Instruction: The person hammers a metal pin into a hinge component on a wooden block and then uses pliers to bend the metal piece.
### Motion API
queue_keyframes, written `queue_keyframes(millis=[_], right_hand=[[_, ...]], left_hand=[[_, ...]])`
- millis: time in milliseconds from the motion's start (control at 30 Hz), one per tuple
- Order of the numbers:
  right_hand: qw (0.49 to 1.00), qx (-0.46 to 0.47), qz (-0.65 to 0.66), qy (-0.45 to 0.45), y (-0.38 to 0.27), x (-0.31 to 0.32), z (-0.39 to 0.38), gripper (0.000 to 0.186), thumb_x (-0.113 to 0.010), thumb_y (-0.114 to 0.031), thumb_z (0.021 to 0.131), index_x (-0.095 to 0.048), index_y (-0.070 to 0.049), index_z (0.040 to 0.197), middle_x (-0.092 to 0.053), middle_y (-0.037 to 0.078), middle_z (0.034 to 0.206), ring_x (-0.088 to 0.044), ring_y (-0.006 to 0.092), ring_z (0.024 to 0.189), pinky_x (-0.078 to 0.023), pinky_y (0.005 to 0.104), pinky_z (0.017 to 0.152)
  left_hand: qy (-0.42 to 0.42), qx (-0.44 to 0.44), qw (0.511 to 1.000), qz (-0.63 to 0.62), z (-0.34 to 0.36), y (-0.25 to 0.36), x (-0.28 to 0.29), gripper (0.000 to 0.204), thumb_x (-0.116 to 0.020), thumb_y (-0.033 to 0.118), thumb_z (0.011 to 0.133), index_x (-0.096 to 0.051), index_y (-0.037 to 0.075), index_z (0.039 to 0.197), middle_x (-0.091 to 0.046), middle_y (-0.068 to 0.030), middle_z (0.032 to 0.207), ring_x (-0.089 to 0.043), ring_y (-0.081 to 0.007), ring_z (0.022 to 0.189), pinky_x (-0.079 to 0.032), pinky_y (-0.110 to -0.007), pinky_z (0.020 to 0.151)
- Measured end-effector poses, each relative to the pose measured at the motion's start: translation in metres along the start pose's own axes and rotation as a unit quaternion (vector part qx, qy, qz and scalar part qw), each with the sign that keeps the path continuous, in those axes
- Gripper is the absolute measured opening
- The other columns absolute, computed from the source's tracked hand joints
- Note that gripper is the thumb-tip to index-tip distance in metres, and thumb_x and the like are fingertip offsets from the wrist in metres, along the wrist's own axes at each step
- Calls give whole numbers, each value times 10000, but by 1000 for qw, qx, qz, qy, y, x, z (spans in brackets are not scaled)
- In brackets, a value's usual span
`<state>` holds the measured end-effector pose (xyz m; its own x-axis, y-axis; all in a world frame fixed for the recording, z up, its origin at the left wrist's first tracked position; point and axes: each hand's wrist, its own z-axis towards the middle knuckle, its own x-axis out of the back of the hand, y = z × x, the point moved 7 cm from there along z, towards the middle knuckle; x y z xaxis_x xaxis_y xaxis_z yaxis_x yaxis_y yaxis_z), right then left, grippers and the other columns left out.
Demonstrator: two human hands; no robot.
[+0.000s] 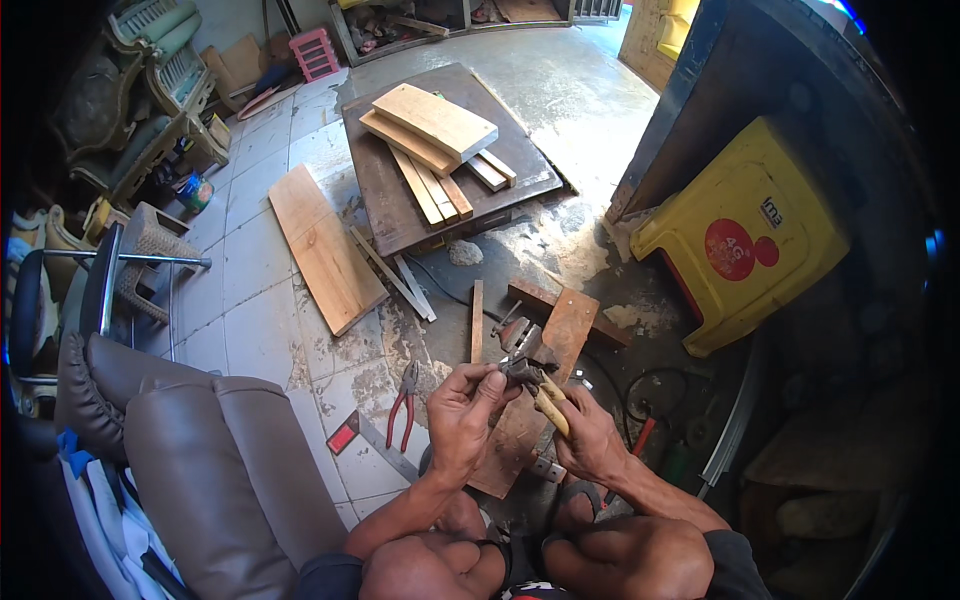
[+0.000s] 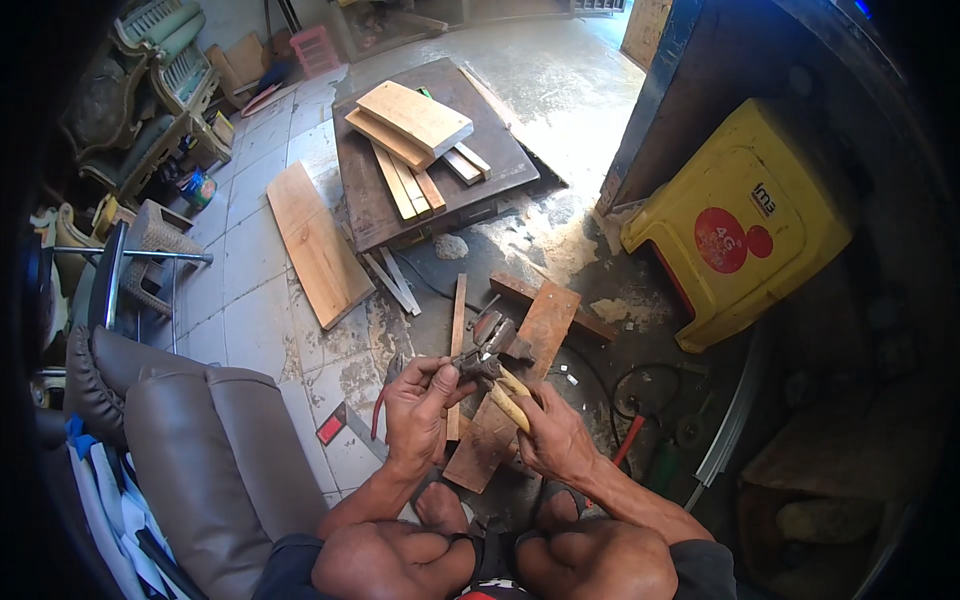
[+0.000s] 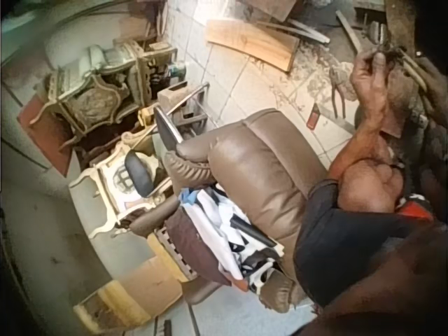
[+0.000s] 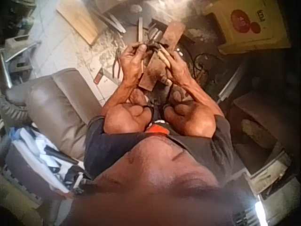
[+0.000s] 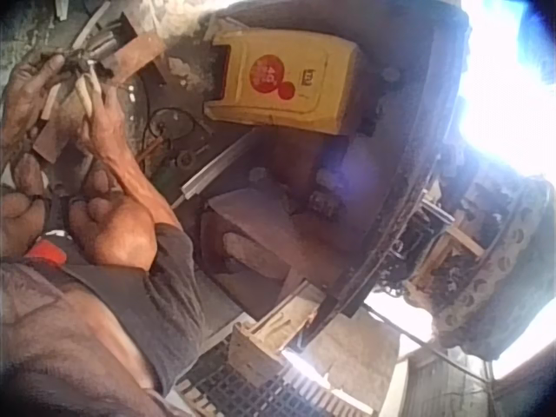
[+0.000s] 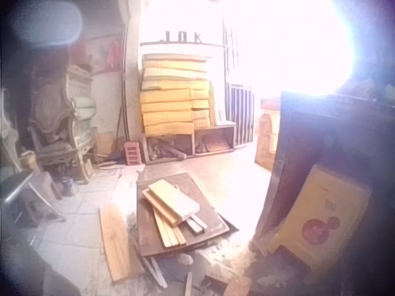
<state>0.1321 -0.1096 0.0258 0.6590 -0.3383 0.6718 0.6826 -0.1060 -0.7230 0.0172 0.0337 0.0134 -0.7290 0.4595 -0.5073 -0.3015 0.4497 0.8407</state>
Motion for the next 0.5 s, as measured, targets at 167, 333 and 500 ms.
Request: queue_keyframes(millis=[167, 333, 500], right_hand=[[1000, 16, -3, 22, -7, 7, 6, 545, -665, 29, 770, -615, -24, 1309, -603, 242, 1229, -656, 421, 1062, -558, 466, 890], [1000, 6, -8, 25, -6, 5, 4, 548, -669, 29, 765, -618, -29, 1308, -605, 243, 1213, -654, 425, 1057, -559, 463, 888], [1000, 8, -8, 14, -1, 0, 2, 515, -658, 55, 764, -622, -6, 1274, -606, 245, 1172, -655, 426, 1018, -559, 458, 857]], left_hand=[[-4, 7, 1000, -13, 3, 4, -2, 155, -667, 82, 1026, -657, -24, 1138, -732, -121, 1083, -737, -192, 987, -646, -358, 892], [1, 6, 1000, 1, 2, 3, -1, 153, -666, 79, 1026, -657, -28, 1136, -732, -127, 1091, -737, -195, 991, -646, -360, 891], [0, 5, 1000, 7, 1, 3, -1, 149, -667, 78, 1026, -658, -28, 1130, -732, -127, 1088, -737, -193, 988, -648, -356, 887]])
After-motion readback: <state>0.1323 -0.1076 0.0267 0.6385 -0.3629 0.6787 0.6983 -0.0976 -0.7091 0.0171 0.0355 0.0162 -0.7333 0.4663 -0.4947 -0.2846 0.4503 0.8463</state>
